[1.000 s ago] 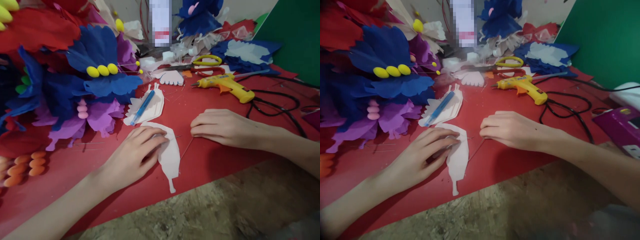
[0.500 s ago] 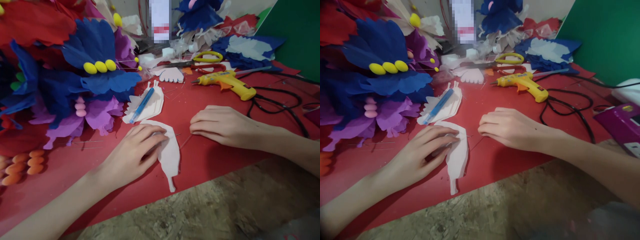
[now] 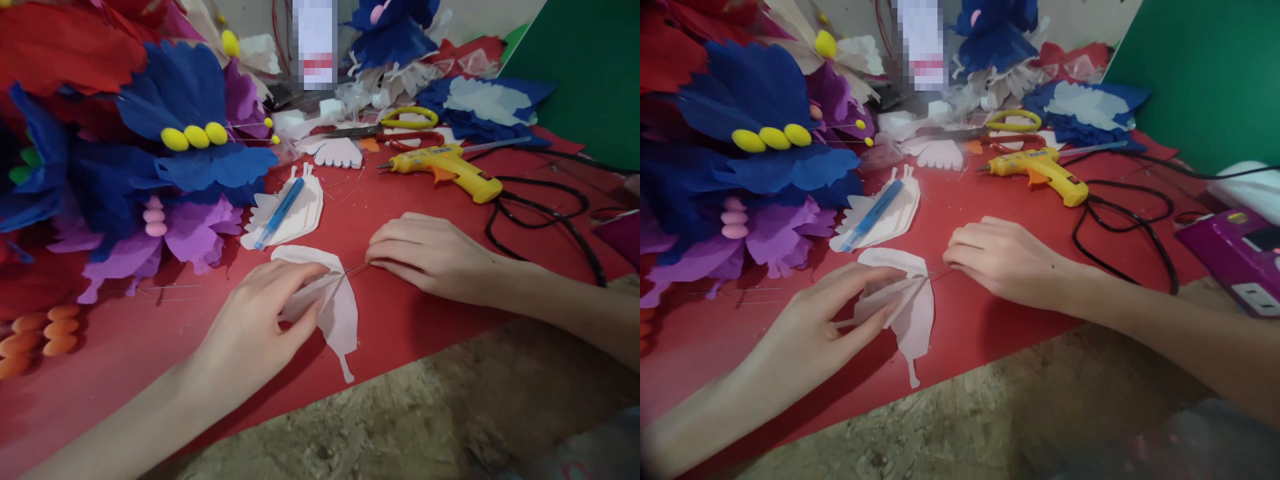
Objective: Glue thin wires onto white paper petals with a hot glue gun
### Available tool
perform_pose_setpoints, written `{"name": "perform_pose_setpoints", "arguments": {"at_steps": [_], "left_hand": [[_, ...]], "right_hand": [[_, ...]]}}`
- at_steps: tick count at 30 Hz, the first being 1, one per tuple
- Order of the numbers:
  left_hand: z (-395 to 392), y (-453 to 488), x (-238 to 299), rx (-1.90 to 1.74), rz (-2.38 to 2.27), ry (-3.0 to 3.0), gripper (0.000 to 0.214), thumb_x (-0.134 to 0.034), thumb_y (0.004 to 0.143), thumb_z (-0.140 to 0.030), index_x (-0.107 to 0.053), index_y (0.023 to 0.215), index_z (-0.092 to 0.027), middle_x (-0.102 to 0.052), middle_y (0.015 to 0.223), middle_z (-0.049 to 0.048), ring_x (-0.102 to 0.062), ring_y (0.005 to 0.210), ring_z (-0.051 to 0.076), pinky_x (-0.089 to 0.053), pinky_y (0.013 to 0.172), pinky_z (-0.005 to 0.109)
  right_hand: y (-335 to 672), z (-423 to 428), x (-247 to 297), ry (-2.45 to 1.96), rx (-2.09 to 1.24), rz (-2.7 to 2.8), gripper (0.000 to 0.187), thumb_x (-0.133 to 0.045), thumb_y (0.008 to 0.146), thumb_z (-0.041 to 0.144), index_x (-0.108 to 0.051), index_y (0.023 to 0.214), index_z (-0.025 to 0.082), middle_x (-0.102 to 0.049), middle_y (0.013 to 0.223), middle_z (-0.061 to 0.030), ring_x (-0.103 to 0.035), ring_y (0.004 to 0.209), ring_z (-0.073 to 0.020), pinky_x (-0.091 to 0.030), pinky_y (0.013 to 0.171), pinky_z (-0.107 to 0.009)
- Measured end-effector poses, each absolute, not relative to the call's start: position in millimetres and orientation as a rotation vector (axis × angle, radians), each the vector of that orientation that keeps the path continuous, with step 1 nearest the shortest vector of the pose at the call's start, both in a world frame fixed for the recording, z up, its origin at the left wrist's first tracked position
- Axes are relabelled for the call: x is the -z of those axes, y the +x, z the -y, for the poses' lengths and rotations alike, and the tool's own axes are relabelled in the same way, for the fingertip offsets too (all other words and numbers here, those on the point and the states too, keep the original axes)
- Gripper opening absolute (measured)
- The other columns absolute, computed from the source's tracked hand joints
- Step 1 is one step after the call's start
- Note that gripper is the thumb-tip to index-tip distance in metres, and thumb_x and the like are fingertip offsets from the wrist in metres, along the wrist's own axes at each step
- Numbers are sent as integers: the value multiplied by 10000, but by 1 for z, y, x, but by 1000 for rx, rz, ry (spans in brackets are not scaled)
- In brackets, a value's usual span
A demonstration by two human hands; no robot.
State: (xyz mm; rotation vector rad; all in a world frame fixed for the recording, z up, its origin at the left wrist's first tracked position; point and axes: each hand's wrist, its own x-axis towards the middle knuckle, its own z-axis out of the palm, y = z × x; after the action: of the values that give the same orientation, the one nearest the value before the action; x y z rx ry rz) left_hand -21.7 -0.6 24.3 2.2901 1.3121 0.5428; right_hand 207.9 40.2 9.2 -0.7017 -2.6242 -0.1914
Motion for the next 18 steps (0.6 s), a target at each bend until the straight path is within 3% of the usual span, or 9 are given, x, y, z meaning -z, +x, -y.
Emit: {"name": "perform_pose_setpoints", "arguments": {"at_steps": [6,11,18], "left_hand": [[-7,-25,-21,-638,-1264,2246,287,-392,811,-145,-629,957,-214,-665,923,17,-605,819,151,-478,725,261],[-9,-29,-20,-628,-1221,2362,267,-390,812,-134,-644,874,-188,-658,869,28,-585,844,170,-434,810,339],[-9,-29,-15,-670,-1218,2464,194,-440,832,-171,-629,876,-177,-661,859,25,-579,819,179,-426,767,352]], "right_hand": [[216,-47,-17,-625,208,2689,325,-300,917,193,-622,877,173,-634,851,-52,-539,779,-137,-390,713,-295],[212,-48,-24,-613,96,2674,309,-333,910,207,-629,825,184,-599,869,-48,-497,760,-123,-361,674,-276],[196,-60,-22,-414,-143,2702,312,-365,905,221,-659,805,188,-562,901,-56,-457,784,-123,-353,698,-276]]}}
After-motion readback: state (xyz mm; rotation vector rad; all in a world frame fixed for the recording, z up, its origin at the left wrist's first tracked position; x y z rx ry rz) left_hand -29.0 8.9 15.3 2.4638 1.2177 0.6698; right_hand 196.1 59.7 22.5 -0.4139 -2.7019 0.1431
